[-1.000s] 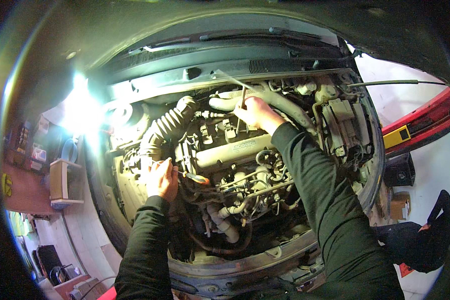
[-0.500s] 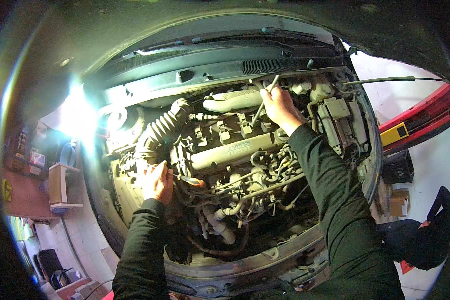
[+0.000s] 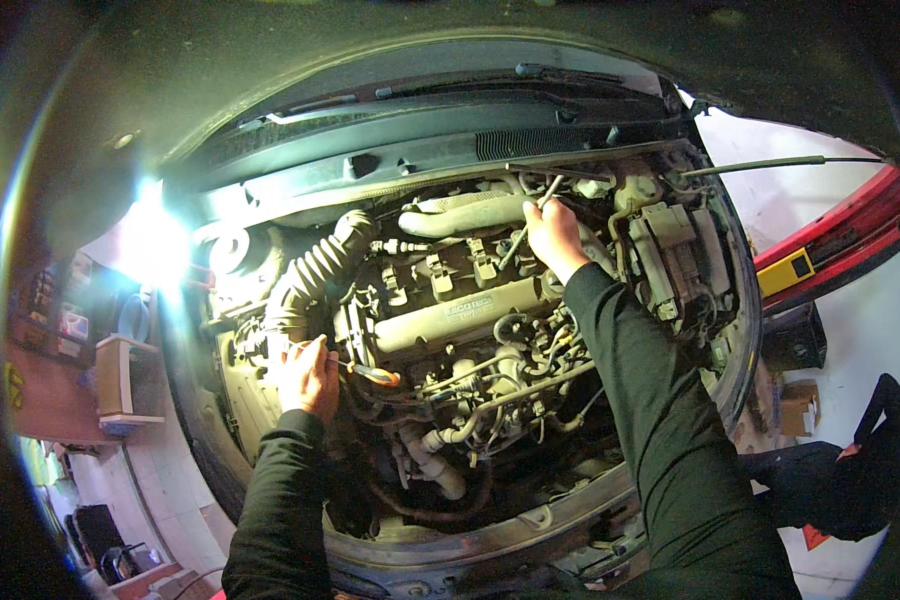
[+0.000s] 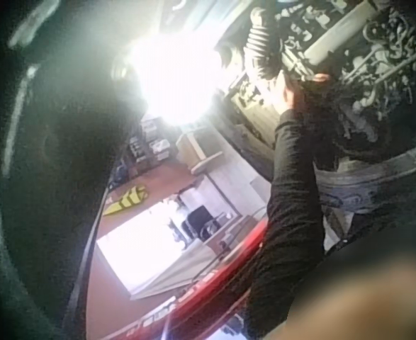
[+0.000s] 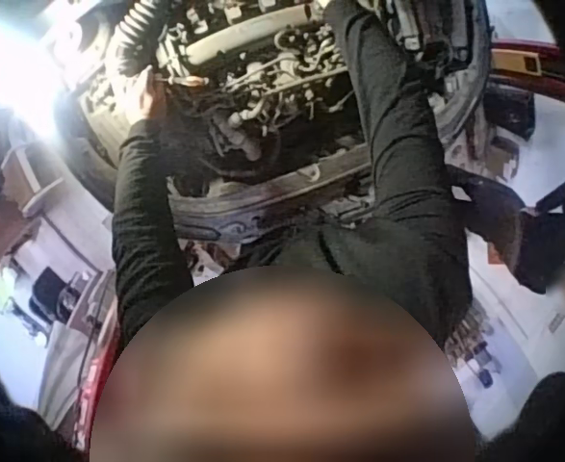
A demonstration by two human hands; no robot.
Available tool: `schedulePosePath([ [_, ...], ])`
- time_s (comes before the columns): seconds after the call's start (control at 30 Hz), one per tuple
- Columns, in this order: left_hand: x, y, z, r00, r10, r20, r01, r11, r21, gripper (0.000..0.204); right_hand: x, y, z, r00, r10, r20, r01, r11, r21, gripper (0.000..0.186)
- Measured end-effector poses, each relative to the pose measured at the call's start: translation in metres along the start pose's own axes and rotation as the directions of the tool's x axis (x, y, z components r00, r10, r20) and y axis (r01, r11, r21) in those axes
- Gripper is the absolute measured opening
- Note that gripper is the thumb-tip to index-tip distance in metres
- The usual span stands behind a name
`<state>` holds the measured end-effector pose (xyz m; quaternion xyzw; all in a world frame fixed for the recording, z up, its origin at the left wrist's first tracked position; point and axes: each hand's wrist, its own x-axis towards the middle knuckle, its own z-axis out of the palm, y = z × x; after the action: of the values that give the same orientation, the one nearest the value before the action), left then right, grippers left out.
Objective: The person uses a flashlight to illuminate the engine bay and then uses a wrench to loosen and tighten bolts on the engine. The person works on various parts of the engine throughout the clip.
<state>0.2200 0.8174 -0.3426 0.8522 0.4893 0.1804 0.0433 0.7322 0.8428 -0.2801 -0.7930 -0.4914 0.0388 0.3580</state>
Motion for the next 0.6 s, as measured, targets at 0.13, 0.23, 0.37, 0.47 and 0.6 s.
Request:
schedulePosePath([
  [0.13, 0.000, -0.002, 0.002, 1.000, -0.017, 0.010, 0.018, 0.998, -0.062, 0.032, 0.001, -0.005, -0.004, 0.996, 0.089, -0.012, -0.090, 0.994, -0.063, 0.039],
  [0.23, 0.000, -0.003, 0.003, 0.999, -0.024, 0.023, 0.025, 0.999, -0.046, 0.033, -0.001, -0.009, -0.009, 0.997, 0.032, 0.066, -0.032, 0.999, 0.002, 0.040],
  [0.37, 0.000, -0.002, 0.001, 1.000, -0.021, 0.020, 0.022, 0.999, -0.036, 0.033, -0.001, -0.019, -0.014, 0.976, -0.096, 0.196, 0.065, 0.985, 0.158, 0.038],
  [0.47, 0.001, 0.000, -0.001, 0.998, -0.038, 0.057, 0.039, 0.999, -0.009, 0.033, -0.002, -0.032, -0.018, 0.956, 0.086, 0.282, -0.231, 0.813, 0.535, 0.025],
  [0.6, 0.000, 0.001, -0.002, 0.999, -0.015, 0.035, 0.015, 1.000, -0.005, 0.033, -0.003, -0.049, -0.019, 0.975, 0.101, 0.197, -0.222, 0.408, 0.886, 0.021],
])
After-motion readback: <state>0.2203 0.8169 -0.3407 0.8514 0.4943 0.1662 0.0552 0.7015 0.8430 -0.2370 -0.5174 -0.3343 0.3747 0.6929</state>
